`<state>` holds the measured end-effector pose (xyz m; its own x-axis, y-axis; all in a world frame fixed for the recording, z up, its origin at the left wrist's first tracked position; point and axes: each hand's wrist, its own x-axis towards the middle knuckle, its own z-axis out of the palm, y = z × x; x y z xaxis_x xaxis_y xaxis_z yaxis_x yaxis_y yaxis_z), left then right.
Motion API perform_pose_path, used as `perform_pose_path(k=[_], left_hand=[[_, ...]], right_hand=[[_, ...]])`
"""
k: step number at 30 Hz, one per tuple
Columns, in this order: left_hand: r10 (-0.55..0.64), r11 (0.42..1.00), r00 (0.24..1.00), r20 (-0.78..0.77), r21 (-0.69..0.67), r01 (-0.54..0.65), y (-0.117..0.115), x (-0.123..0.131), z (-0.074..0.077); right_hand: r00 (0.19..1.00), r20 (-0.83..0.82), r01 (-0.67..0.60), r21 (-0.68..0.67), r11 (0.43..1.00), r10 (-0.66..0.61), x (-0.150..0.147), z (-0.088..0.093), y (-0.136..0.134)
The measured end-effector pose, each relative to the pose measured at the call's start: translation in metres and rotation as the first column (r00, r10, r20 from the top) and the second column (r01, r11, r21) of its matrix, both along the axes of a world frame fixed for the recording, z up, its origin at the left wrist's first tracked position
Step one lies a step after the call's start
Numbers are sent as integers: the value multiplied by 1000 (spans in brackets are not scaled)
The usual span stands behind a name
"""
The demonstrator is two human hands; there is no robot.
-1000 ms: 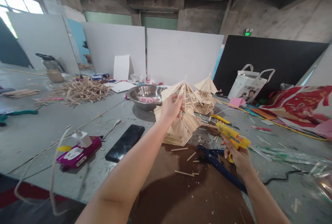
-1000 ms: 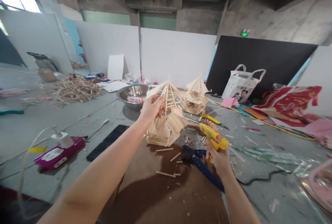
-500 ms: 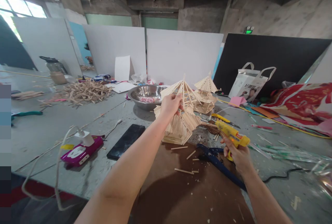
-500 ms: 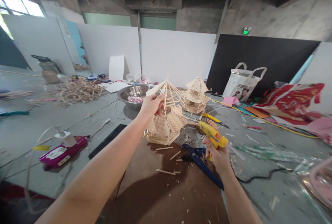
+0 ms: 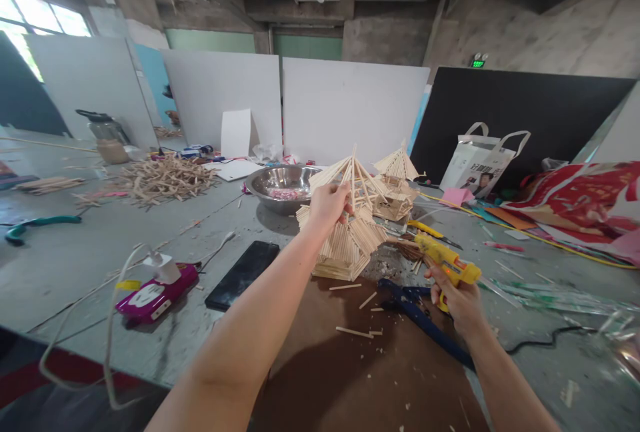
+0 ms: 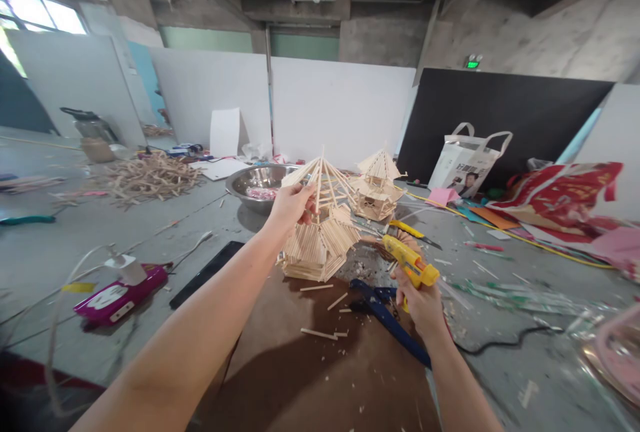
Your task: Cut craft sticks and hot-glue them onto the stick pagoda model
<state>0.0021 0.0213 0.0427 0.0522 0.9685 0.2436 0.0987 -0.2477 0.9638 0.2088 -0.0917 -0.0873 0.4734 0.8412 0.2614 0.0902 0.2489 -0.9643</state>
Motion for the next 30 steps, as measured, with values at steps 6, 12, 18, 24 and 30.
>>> perform_pose_path(k=[6, 12, 18, 24, 30], left_hand=[[5, 1000, 1000, 0, -1, -5, 1, -1, -1], [22, 1000, 999, 45, 15, -23, 1, 1, -1], [-34, 999, 994, 104, -39, 38, -3, 0, 0], [-106, 994, 982, 157, -19, 111, -8, -3, -3], [-228, 973, 957, 181, 54, 222, -8, -8, -10]], right_hand=[[1000, -6, -1, -11, 1000, 1, -2, 3, 0], [1000, -18, -8, -3, 1000, 8, -2, 3, 0], [1000, 22, -18, -12, 1000, 18, -1, 2, 0], [1000, 19, -13, -2, 1000, 13, -2, 2, 1], [1000, 6, -26, -2, 1000, 26, 0, 0, 1]])
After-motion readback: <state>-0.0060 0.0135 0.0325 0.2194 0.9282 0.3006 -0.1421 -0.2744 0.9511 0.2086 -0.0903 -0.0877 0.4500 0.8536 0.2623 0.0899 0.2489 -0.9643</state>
